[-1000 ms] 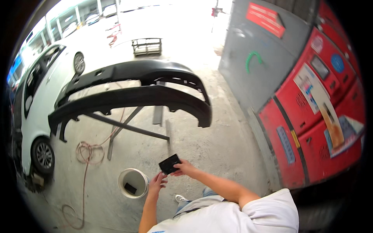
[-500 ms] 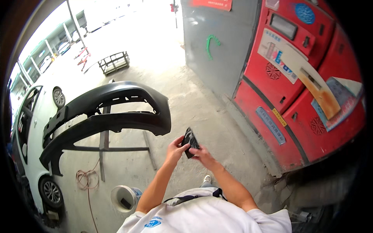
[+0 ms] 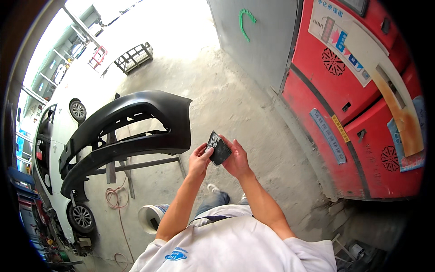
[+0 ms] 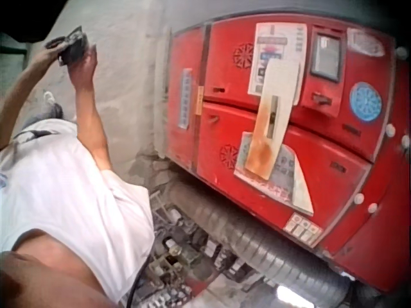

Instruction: The person sands a black car bumper mounted on a metal stand using a sanding block. They work on the edges and flat surfaces of the bumper, occasionally dipping the sanding block into a bucket of water. The person also wipes the surface with their hand to check the finish.

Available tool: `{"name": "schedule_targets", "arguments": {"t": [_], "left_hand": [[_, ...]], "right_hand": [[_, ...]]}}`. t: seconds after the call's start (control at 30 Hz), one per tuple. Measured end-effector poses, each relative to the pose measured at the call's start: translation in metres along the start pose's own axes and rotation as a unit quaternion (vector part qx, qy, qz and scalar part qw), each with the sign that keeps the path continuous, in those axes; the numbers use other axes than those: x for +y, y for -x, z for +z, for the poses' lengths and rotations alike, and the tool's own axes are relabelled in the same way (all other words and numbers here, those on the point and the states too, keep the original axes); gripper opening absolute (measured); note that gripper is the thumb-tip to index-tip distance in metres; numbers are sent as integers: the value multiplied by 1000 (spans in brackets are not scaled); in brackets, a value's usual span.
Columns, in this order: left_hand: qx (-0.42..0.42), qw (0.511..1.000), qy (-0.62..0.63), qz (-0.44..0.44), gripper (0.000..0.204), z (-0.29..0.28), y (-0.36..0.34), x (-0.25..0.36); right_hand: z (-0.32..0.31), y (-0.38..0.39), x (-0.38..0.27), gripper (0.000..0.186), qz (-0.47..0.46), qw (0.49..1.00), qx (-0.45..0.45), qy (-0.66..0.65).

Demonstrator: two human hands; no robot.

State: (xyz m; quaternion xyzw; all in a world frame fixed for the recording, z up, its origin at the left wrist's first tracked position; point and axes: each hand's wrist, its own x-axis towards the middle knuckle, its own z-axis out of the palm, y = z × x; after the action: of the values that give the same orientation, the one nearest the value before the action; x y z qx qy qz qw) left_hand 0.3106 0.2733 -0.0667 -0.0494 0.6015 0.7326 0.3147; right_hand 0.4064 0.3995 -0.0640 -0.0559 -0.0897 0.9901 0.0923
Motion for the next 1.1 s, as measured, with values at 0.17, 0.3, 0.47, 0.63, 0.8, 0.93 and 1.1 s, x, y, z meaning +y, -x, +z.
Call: {"name": "schedule_targets", "arguments": {"t": [0.17,0.3,0.47,0.63,0.8,0.93,1.1], "left_hand": [[-43,987,-150,40,57,35,-33,10],[-68,975,-197,75,37,-2,-100,19],[155,983,-71,63,31,-96,-183,69],[302,948,87,45,42,-197,-237,103],[284,944,169,17,48,-218,-248,125],[185,963,193,-21,58,-220,-265,127],[238,957,161,-47,69,-188,-265,144]], "right_hand": [[-44,-45,-14,33,-42,991,126,33],[-77,-76,-78,31,-52,971,221,80],[-134,-98,-204,34,-186,934,271,139],[-245,-164,-226,56,-282,754,396,442],[-169,-302,-62,74,-150,743,209,618],[-89,-368,90,82,-122,740,-28,661],[-74,-381,141,89,-59,719,-194,665]]}}
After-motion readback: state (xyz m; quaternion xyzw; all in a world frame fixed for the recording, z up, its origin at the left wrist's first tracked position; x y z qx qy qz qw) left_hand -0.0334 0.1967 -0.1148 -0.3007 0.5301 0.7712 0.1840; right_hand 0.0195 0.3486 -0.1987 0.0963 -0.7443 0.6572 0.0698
